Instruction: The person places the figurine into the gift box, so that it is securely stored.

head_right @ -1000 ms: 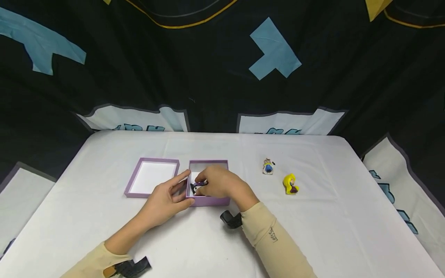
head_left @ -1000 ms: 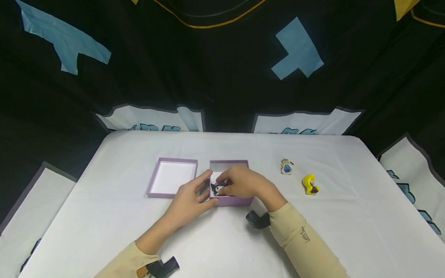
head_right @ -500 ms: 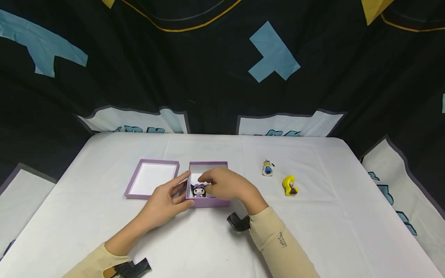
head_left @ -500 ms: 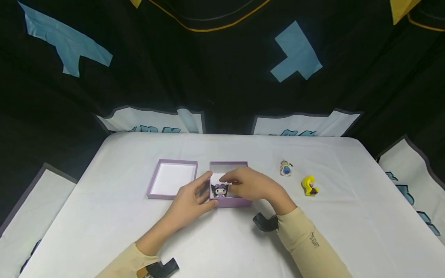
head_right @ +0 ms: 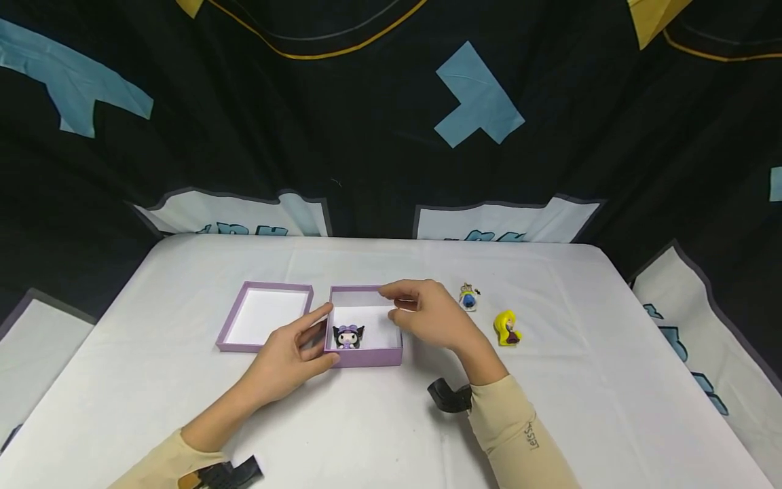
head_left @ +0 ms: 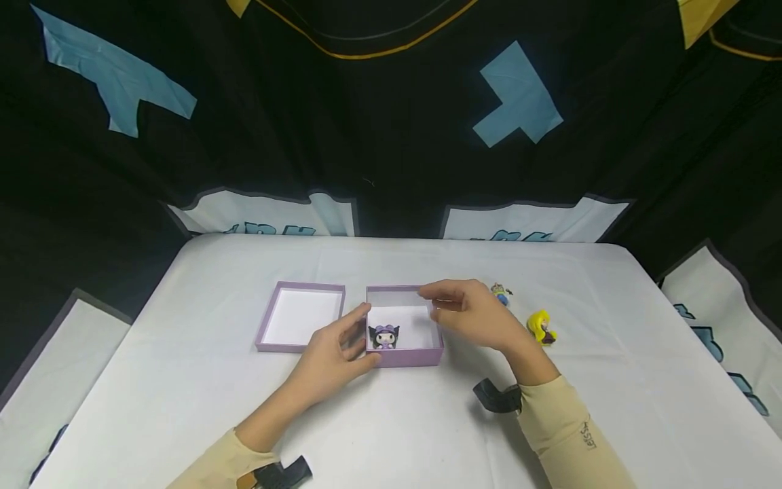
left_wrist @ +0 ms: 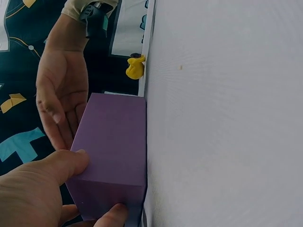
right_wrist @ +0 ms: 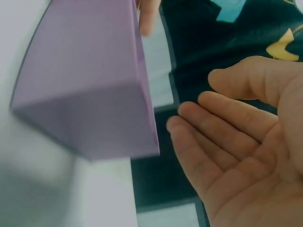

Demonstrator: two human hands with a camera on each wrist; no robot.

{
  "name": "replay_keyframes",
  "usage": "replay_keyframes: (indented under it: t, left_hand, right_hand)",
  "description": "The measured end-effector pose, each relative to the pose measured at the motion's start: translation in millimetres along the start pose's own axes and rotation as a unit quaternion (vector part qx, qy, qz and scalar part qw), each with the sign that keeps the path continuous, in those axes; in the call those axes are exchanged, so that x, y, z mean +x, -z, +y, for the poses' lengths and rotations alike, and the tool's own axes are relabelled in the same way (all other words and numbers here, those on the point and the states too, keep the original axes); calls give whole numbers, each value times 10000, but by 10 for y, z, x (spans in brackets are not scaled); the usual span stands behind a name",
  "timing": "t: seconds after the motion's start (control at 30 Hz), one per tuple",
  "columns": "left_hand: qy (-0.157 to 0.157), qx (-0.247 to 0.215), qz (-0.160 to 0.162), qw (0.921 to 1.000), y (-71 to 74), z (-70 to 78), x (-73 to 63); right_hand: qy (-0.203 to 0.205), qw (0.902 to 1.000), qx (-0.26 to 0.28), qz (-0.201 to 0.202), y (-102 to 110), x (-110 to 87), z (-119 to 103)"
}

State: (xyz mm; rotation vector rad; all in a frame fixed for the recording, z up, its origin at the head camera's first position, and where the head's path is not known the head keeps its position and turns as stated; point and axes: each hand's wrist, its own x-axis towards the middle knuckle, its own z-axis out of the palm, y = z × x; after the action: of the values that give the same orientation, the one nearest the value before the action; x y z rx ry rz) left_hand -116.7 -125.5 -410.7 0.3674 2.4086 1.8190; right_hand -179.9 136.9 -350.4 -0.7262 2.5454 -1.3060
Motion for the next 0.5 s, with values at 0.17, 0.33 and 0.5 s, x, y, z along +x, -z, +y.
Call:
replay_keyframes:
  t: [0.17,0.33,0.5]
  left_hand:
    - [8,60,-4,10000,0,5,-2]
    - [-30,79,-6,10000,3,6,-3]
    - [-87,69,-17,9999,1,-18,5]
  right_hand:
    - [36,9992,152,364,138,-94,137]
    - [-141,9960,316,819,263,-158,285]
    - [-457,9915,194,1205,370,-187,426]
